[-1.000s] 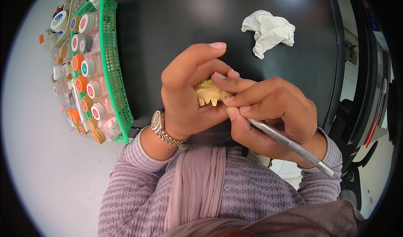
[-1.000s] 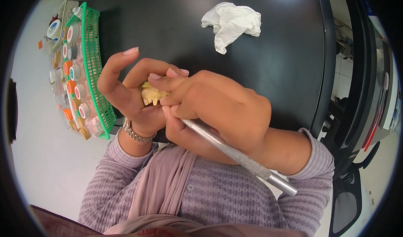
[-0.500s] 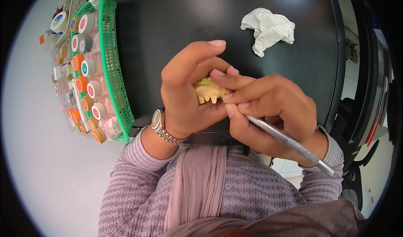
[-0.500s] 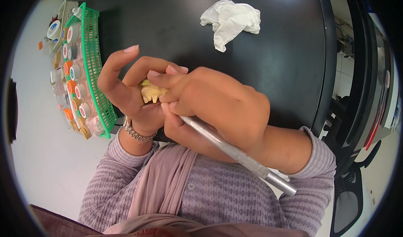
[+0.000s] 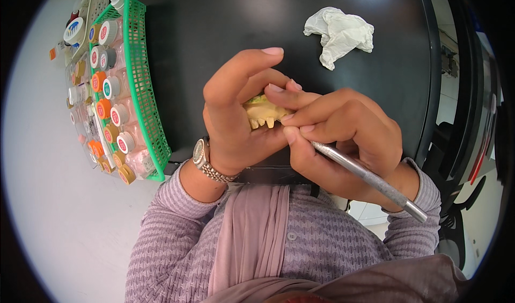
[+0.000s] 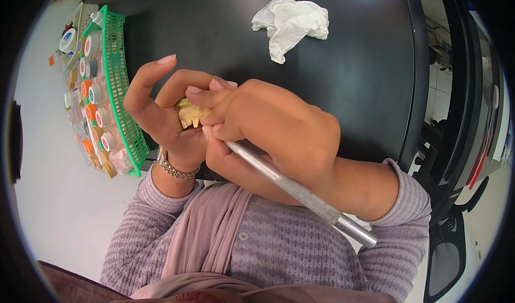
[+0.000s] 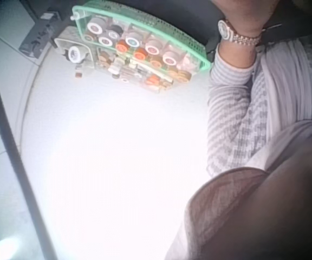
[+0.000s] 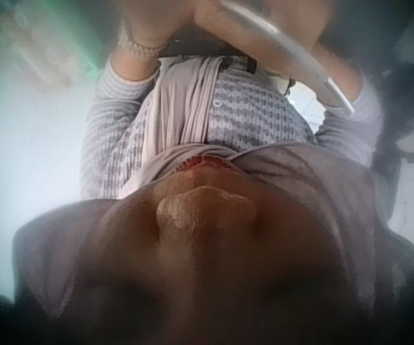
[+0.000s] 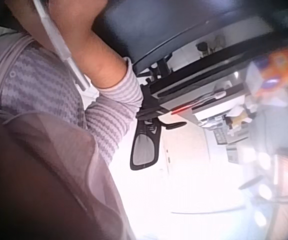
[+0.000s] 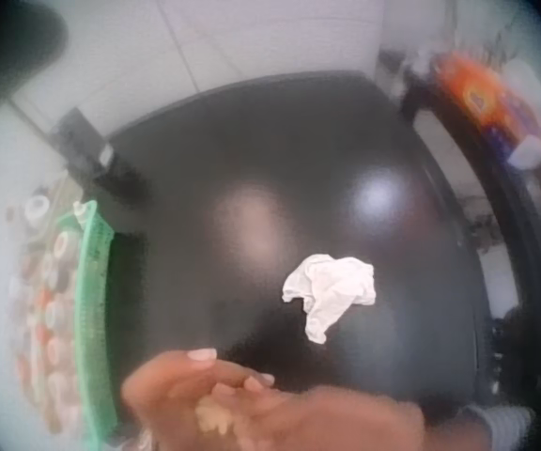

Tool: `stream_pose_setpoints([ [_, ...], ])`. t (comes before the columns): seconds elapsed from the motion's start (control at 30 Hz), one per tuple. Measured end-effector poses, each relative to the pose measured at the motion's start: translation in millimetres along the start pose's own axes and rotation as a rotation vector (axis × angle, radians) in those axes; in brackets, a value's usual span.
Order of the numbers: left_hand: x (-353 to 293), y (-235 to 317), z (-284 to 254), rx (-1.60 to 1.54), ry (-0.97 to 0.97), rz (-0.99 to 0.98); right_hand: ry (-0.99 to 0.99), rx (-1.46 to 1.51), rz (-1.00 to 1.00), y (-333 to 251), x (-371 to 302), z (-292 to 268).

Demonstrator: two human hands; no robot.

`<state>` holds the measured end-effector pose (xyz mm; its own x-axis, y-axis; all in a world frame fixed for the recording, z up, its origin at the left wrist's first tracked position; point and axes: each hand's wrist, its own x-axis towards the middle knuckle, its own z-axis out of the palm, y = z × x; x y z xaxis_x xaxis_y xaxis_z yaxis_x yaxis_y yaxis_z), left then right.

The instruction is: The person carves a yellow dental model using a metal carving tool, scraping different parts of the teeth and gums.

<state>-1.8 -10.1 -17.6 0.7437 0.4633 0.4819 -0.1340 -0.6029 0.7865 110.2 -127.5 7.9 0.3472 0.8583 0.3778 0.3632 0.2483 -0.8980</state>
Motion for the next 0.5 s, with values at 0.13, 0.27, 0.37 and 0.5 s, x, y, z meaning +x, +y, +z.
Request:
stream_pose_setpoints([
  [0.13,1.1,0.9,1.1,0.001,0.006,0.000,0.012,0.015,-0.012,-1.1,2.4,1.6],
  [0.27,0.0,0.9,1.0,0.004,0.005,-0.009,-0.011,0.006,-0.022,-1.3,2.2,0.1],
  [0.37,0.6,0.0,0.0,-0.005,0.000,0.005,-0.012,0.009,-0.004,-0.3,0.8,-0.7],
  [0.5,1.3,0.9,3.8,0.015,0.049,0.044,-0.009,0.029,0.031,-2.2,0.1,-1.4],
])
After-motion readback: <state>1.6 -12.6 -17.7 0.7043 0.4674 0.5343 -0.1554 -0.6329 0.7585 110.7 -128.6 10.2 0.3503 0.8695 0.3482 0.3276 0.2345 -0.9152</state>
